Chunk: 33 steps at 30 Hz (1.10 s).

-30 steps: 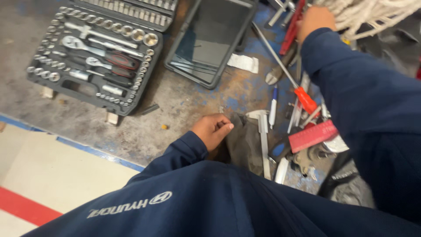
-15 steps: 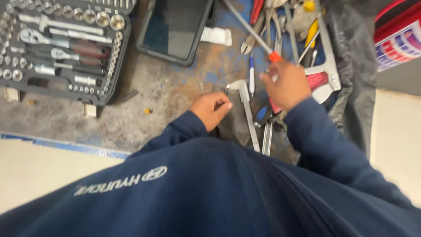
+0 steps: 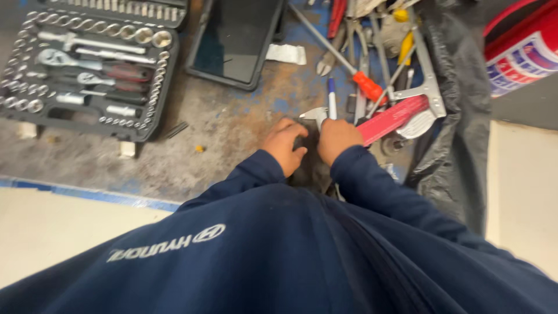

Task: The person organizes a socket wrench set by picking up individual sockets and placing them into their designated slots in the case. The person also briefly handles a small metal piece and moves other tools on the workbench.

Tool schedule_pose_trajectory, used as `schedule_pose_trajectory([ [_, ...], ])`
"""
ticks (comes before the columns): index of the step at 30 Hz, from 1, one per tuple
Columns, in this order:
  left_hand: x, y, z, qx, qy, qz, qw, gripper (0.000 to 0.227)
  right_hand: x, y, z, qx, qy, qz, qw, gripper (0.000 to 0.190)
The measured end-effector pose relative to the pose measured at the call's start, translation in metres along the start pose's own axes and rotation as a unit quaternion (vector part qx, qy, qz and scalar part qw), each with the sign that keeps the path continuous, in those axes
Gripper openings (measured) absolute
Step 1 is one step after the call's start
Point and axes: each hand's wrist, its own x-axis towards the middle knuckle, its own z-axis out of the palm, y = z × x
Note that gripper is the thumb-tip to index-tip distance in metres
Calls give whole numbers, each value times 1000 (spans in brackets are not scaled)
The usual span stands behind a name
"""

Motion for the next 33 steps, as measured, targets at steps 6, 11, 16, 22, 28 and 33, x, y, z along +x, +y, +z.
schedule_pose_trajectory([
  [6, 15, 0, -9, 14, 5, -13, 1000, 37, 35, 1, 5, -54, -27, -25, 998, 21],
  [11, 1, -8, 1, -13, 26, -35, 999, 29, 26, -2, 11, 4, -33, 2, 999, 36],
  [16, 25, -15, 10, -145, 12, -108, 983, 37, 52, 8, -20, 153, 26, 56, 986, 39],
  [22, 52, -12, 44, -434, -92, -178, 878, 25, 73, 7, -50, 257, 184, 51, 947, 32],
  [28, 111, -17, 39, -386, -17, -123, 914, 13, 97, 9, -47, 533, 69, 34, 843, 14],
  [33, 131, -13, 29, -404, -23, -133, 905, 17, 102, 24, -27, 671, -24, 93, 735, 15],
])
